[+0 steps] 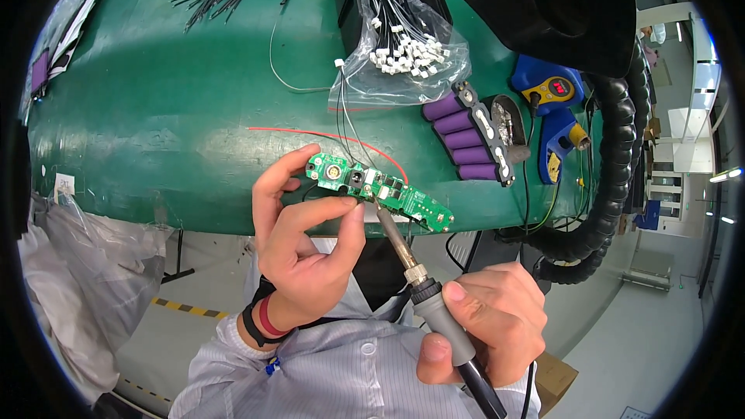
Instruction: Soldering wires and electronic components onto a printed circuit board at an industrial workbench.
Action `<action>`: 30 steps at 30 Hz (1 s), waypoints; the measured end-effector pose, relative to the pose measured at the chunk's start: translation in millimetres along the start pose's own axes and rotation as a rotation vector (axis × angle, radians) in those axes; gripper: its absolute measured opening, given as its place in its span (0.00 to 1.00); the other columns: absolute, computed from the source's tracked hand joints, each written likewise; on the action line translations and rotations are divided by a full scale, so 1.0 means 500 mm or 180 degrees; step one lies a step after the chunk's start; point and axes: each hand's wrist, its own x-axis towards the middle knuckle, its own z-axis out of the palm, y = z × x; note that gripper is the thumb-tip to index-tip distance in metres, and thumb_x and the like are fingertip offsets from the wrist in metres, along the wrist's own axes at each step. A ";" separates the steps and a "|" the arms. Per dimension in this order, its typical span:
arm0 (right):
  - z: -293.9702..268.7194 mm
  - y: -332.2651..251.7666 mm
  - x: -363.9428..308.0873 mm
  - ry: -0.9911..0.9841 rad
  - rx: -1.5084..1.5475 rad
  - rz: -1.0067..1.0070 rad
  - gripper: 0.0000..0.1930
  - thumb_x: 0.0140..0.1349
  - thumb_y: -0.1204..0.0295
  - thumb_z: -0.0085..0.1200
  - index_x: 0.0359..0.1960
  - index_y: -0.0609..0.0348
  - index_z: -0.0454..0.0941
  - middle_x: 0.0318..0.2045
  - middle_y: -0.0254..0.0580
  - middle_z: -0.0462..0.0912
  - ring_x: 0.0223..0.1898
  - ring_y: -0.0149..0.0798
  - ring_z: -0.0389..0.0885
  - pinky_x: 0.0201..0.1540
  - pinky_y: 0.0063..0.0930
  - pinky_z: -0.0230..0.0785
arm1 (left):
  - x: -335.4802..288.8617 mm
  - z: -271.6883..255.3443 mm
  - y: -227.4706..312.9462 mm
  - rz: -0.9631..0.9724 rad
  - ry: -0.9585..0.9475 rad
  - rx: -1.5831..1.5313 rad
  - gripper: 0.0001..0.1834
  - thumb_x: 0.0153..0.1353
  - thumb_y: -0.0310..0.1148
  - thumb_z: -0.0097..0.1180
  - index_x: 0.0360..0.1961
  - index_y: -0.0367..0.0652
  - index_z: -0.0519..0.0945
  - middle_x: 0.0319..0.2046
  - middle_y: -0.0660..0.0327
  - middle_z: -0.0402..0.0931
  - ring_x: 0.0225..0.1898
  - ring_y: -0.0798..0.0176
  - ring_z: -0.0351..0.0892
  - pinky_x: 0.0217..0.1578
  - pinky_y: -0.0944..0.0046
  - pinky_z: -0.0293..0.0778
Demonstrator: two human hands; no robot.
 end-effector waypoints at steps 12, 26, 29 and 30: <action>-0.001 0.000 -0.001 -0.0036 -0.0026 0.0021 0.16 0.61 0.63 0.60 0.40 0.64 0.75 0.19 0.40 0.80 0.20 0.37 0.78 0.26 0.31 0.69 | 0.000 0.000 0.001 -0.0012 0.0044 -0.0043 0.14 0.42 0.19 0.71 0.33 0.42 0.85 0.54 0.48 0.77 0.48 0.52 0.79 0.48 0.59 0.75; -0.001 0.005 -0.007 -0.0009 0.0022 0.0005 0.18 0.60 0.61 0.61 0.40 0.65 0.74 0.20 0.42 0.79 0.19 0.38 0.77 0.26 0.32 0.69 | -0.003 0.003 -0.001 0.0008 0.0088 -0.0029 0.15 0.41 0.19 0.71 0.33 0.42 0.85 0.54 0.48 0.77 0.47 0.52 0.79 0.48 0.60 0.74; -0.002 0.001 -0.010 -0.0047 0.0005 0.0076 0.19 0.61 0.60 0.61 0.40 0.65 0.74 0.21 0.42 0.79 0.20 0.38 0.77 0.26 0.33 0.69 | -0.003 0.003 -0.002 0.0004 0.0105 -0.0024 0.15 0.41 0.19 0.71 0.33 0.42 0.85 0.54 0.48 0.78 0.47 0.52 0.79 0.47 0.60 0.74; -0.003 0.002 -0.011 -0.0058 0.0008 0.0080 0.19 0.61 0.60 0.61 0.40 0.65 0.74 0.21 0.42 0.79 0.20 0.38 0.77 0.26 0.33 0.69 | -0.003 0.003 -0.002 0.0008 0.0116 -0.0031 0.15 0.40 0.19 0.71 0.32 0.42 0.85 0.54 0.48 0.78 0.47 0.52 0.79 0.47 0.60 0.73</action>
